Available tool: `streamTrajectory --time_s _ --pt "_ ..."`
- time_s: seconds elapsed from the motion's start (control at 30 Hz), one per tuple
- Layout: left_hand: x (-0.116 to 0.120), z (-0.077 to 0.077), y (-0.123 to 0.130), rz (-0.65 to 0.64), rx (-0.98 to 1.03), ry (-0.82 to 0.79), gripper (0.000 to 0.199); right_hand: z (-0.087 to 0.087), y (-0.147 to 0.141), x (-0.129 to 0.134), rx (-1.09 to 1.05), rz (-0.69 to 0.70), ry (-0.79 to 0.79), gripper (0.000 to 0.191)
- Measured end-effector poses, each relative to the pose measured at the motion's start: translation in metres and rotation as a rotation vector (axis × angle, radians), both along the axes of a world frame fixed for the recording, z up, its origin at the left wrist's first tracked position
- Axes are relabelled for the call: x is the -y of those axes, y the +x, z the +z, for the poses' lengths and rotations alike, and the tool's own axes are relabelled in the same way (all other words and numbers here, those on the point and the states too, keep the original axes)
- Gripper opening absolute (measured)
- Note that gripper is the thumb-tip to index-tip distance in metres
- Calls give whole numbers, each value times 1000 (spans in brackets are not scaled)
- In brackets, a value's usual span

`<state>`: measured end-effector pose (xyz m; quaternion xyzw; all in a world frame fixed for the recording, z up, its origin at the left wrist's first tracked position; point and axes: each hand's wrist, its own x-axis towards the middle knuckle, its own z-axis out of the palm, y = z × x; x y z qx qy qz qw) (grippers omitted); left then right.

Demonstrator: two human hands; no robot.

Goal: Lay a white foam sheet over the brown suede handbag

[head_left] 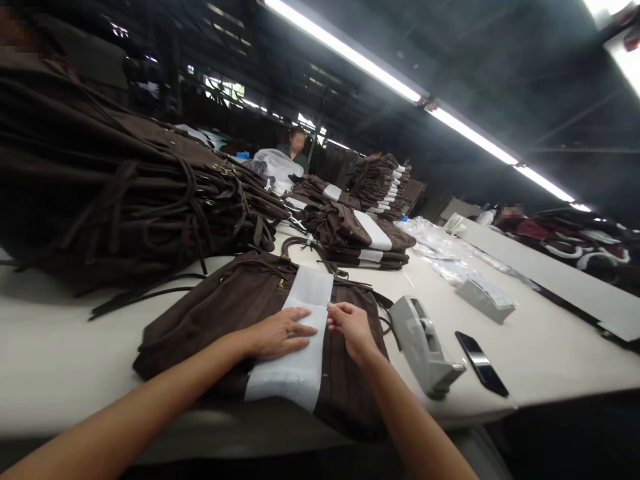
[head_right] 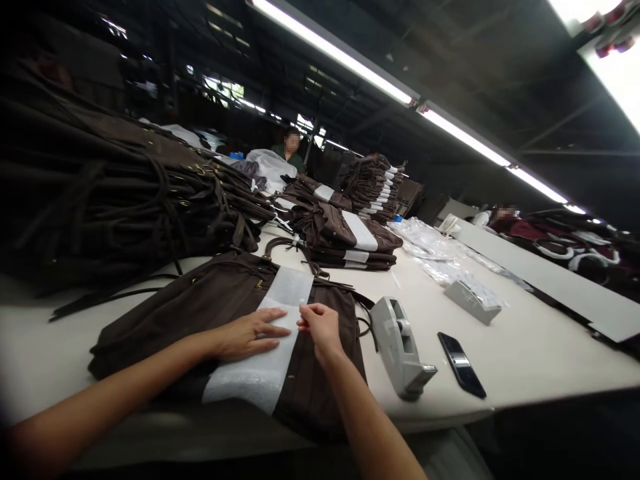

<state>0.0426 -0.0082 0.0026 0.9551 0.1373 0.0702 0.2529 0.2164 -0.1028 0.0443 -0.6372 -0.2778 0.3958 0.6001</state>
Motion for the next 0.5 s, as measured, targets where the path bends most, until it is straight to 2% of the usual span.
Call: streamTrajectory --time_s 0.13,0.5 --pt "-1 -2 0 -19 45 0 46 -16 -5 -36 -95 -60 -114 20" --pt "1 3 -3 -5 96 -27 40 -29 -3 -57 -22 -98 -241 22"
